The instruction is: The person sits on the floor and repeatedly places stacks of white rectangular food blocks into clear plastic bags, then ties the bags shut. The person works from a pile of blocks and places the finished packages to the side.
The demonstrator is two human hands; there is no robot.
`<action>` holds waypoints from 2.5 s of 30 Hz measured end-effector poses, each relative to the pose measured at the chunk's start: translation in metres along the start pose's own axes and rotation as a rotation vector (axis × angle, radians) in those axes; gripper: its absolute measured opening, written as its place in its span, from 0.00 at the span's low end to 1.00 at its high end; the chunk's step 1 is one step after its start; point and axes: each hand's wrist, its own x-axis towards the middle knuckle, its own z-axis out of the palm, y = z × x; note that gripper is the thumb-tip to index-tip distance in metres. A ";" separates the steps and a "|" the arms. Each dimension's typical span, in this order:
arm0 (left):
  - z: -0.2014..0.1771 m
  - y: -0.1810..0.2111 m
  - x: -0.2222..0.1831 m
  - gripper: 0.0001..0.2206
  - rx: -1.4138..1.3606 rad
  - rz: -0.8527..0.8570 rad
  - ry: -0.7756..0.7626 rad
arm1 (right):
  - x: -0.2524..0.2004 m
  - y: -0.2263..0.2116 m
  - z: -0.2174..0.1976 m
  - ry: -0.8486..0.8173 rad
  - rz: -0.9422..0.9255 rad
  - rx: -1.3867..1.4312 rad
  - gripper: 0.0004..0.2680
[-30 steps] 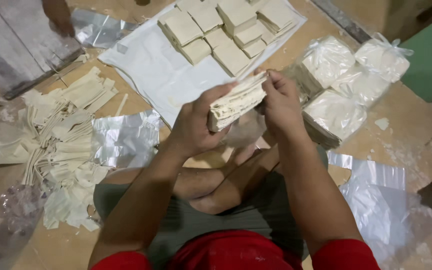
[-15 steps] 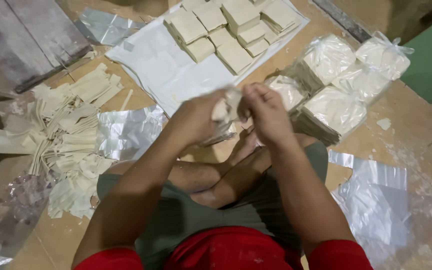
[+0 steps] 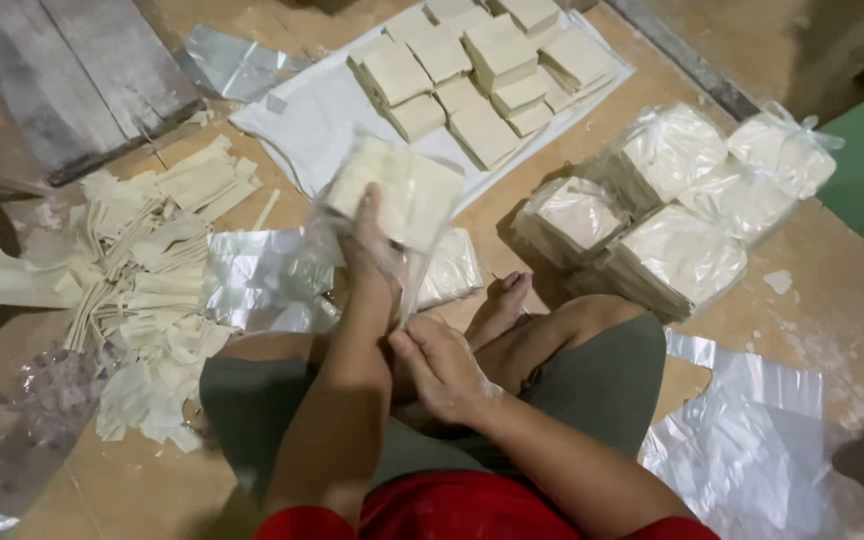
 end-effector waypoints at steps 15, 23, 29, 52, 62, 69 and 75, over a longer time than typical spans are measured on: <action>0.033 -0.015 0.065 0.13 1.891 0.527 -1.085 | 0.037 -0.033 -0.064 0.154 0.079 0.473 0.11; 0.054 0.051 0.062 0.18 2.127 0.846 -0.954 | 0.038 -0.058 -0.089 0.224 0.121 0.470 0.11; 0.074 0.111 0.003 0.07 1.493 0.193 -1.338 | 0.050 -0.034 -0.113 0.210 0.012 0.418 0.10; 0.032 0.098 -0.023 0.16 1.102 0.036 -1.101 | 0.108 0.012 -0.098 -0.074 -0.112 0.505 0.24; 0.012 0.045 -0.001 0.10 1.861 0.716 -1.287 | 0.110 0.067 -0.084 0.158 0.148 -0.169 0.12; 0.015 0.016 0.057 0.13 1.568 -0.029 -1.153 | 0.111 0.054 -0.090 0.178 -0.161 -0.418 0.10; 0.015 0.006 0.051 0.06 1.056 -0.310 -0.935 | 0.108 0.072 -0.093 0.287 -0.335 -0.510 0.09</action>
